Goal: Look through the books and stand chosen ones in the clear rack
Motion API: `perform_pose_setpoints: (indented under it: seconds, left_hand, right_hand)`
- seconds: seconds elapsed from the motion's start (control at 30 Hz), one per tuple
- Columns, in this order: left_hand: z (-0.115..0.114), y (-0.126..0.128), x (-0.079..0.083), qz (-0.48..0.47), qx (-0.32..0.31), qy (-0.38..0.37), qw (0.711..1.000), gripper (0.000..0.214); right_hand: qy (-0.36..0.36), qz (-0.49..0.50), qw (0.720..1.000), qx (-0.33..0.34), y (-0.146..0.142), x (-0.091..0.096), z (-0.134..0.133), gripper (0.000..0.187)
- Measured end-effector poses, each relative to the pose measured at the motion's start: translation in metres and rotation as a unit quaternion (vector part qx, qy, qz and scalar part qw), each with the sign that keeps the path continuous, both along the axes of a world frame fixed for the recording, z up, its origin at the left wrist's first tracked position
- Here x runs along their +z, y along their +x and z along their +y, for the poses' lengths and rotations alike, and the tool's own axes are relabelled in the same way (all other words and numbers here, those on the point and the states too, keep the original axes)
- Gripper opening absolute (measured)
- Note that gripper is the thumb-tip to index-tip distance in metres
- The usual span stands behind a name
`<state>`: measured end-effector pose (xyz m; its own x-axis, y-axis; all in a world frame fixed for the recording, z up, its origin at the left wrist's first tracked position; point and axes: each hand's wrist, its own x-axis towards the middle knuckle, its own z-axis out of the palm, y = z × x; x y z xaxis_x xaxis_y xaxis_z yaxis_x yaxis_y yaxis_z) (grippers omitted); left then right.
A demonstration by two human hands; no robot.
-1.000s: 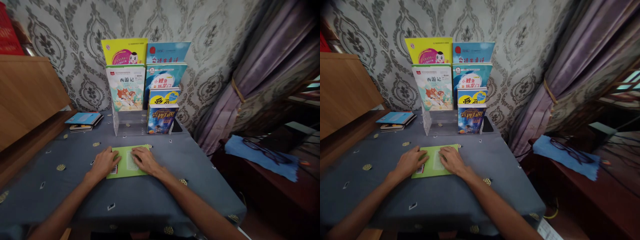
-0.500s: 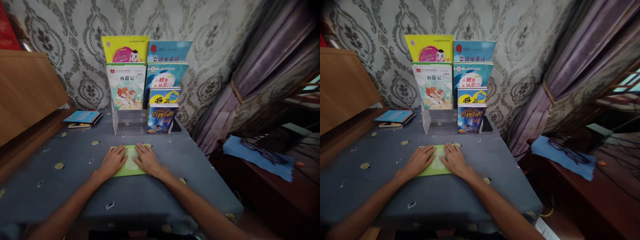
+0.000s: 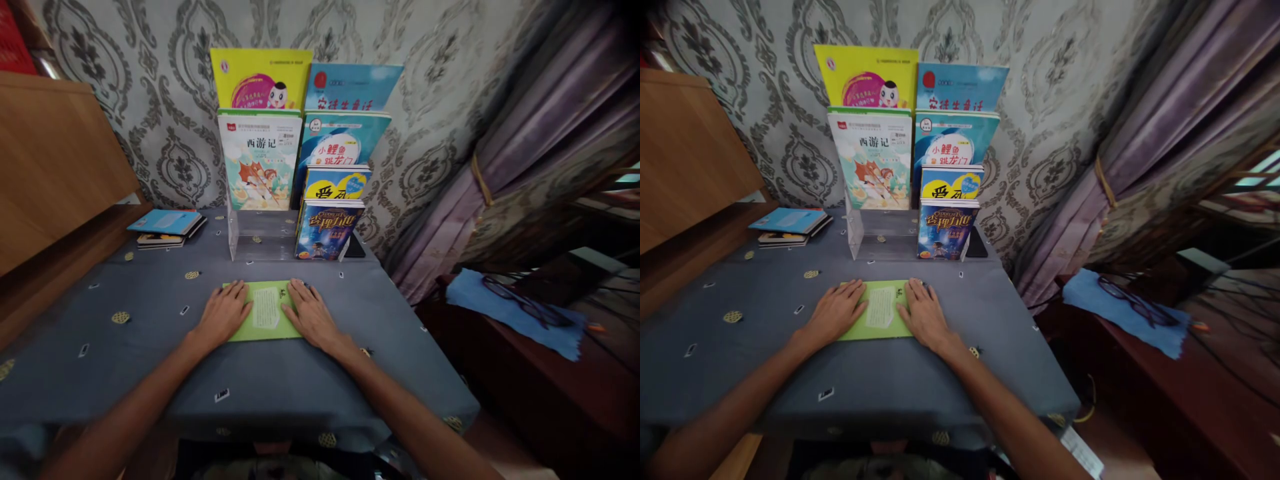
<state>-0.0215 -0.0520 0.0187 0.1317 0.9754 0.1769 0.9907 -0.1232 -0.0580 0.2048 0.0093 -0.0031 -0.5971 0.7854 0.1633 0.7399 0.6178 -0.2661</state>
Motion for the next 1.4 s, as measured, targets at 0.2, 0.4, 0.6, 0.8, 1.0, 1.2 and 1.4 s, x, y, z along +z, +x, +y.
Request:
perform_pose_setpoints:
  seconds: [0.2, 0.4, 0.6, 0.8, 1.0, 1.2, 1.4]
  left_hand:
    - [-0.001, 0.001, 0.002, -0.001, -0.001, -0.007, 1.0, 0.044]
    - [-0.003, 0.002, 0.004, -0.002, -0.002, -0.003, 1.0, 0.043]
    - [-0.003, 0.002, 0.005, 0.006, -0.005, -0.004, 1.0, 0.043]
    - [0.001, -0.006, 0.013, 0.012, -0.032, -0.024, 0.999, 0.04]
    - [0.009, -0.027, 0.019, -0.074, -0.048, -0.048, 0.995, 0.043]
    - [0.013, -0.039, 0.024, -0.151, -0.054, -0.057, 0.985, 0.052]
    - [0.018, -0.041, 0.027, -0.193, -0.055, -0.065, 0.978, 0.056]
  right_hand:
    - [0.014, 0.011, 1.0, 0.014, 0.011, -0.001, -0.007, 0.054]
    - [0.029, 0.016, 0.999, 0.025, 0.025, 0.0, -0.03, 0.047]
    - [0.076, 0.021, 0.996, 0.044, 0.041, -0.001, -0.067, 0.042]
    - [0.096, 0.012, 0.994, 0.048, 0.033, 0.004, -0.089, 0.041]
    - [0.039, 0.014, 0.991, 0.126, -0.009, 0.018, -0.091, 0.043]
    - [-0.004, 0.001, 0.983, 0.181, -0.067, 0.029, -0.068, 0.045]
    - [0.007, 0.02, 0.985, 0.172, -0.116, 0.027, -0.044, 0.044]
